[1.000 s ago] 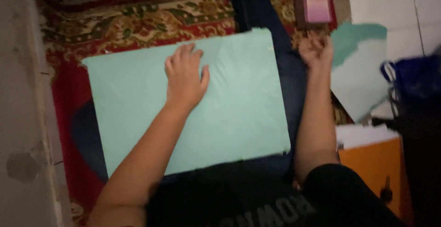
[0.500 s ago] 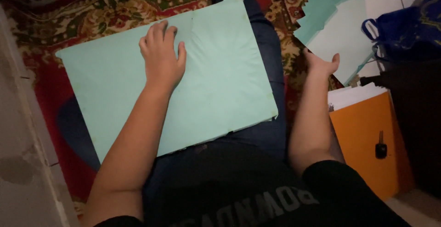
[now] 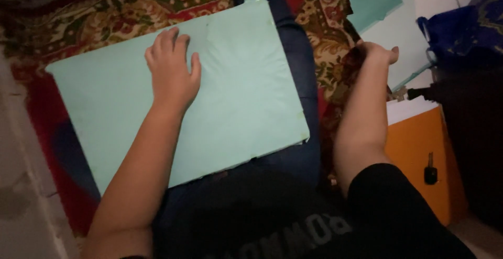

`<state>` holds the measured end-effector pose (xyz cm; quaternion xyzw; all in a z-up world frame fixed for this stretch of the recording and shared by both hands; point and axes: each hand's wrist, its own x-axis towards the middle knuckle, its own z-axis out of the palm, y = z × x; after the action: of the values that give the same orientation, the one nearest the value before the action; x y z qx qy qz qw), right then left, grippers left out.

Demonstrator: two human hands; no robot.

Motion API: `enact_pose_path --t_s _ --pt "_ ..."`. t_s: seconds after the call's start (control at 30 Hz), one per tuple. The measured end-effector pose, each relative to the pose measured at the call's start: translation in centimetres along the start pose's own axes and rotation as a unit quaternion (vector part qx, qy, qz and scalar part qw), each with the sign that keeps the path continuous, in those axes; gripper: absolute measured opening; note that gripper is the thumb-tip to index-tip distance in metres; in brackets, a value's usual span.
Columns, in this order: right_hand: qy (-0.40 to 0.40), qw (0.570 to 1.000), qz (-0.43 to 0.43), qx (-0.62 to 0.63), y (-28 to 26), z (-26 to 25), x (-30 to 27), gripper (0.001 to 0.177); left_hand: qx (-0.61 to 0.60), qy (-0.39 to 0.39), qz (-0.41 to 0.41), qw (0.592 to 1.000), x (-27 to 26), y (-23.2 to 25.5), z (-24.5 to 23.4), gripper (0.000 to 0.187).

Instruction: The person sits on the floor and folds small pink and yellow cards by hand, stacking them into a neat pile. They then pick up a stack of light blue paper, fold it in half, and continue folding the paper into smaller sections.

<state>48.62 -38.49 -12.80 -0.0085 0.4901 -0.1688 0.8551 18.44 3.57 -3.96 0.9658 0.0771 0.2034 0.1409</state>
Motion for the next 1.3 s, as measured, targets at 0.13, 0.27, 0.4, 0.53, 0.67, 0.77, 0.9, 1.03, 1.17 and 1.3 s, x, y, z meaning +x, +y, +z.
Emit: enact_pose_path --t_s 0.13,0.27,0.4,0.53,0.67,0.77,0.9,1.03,1.17,1.3 --pt "0.136 0.991 0.004 -0.002 0.0 0.8 3.4 0.087 0.004 0.030 0.065 0.997 -0.4 0.5 -0.4 0.025" --pt "0.038 0.995 0.053 0.079 0.0 0.5 7.4 0.072 -0.002 0.035 0.125 0.992 0.4 0.7 -0.8 0.016" --pt "0.063 0.988 0.048 0.129 0.7 -0.6 5.6 0.064 -0.031 0.035 0.131 0.990 0.1 0.4 -0.7 0.015" --pt "0.083 0.986 0.052 0.138 0.2 -0.6 8.1 0.050 -0.039 0.036 0.133 0.990 0.1 0.7 -0.9 0.018" --pt "0.031 0.995 0.075 0.059 -0.9 -1.0 12.0 0.067 -0.018 0.028 0.109 0.994 -0.3 -0.6 0.7 0.015" --pt "-0.011 0.998 0.064 0.017 -1.4 -1.2 11.5 0.081 0.006 0.013 0.088 0.996 -0.6 -1.0 0.9 0.015" --pt "-0.057 0.998 0.012 0.005 -4.1 -1.6 20.4 0.079 0.004 0.002 0.081 0.997 -0.6 -0.7 0.8 0.018" --pt "-0.093 0.995 0.013 -0.029 -2.7 -1.3 13.1 0.085 0.017 0.010 0.081 0.997 -0.5 -0.5 0.7 0.018" --pt "-0.148 0.988 -0.008 -0.039 -3.2 -0.4 14.4 0.073 0.014 0.021 0.092 0.995 -0.4 -0.9 1.3 0.018" --pt "-0.206 0.974 -0.038 -0.082 -2.9 -0.6 5.0 0.080 0.013 0.050 0.121 0.991 -0.2 -1.2 1.7 0.019"
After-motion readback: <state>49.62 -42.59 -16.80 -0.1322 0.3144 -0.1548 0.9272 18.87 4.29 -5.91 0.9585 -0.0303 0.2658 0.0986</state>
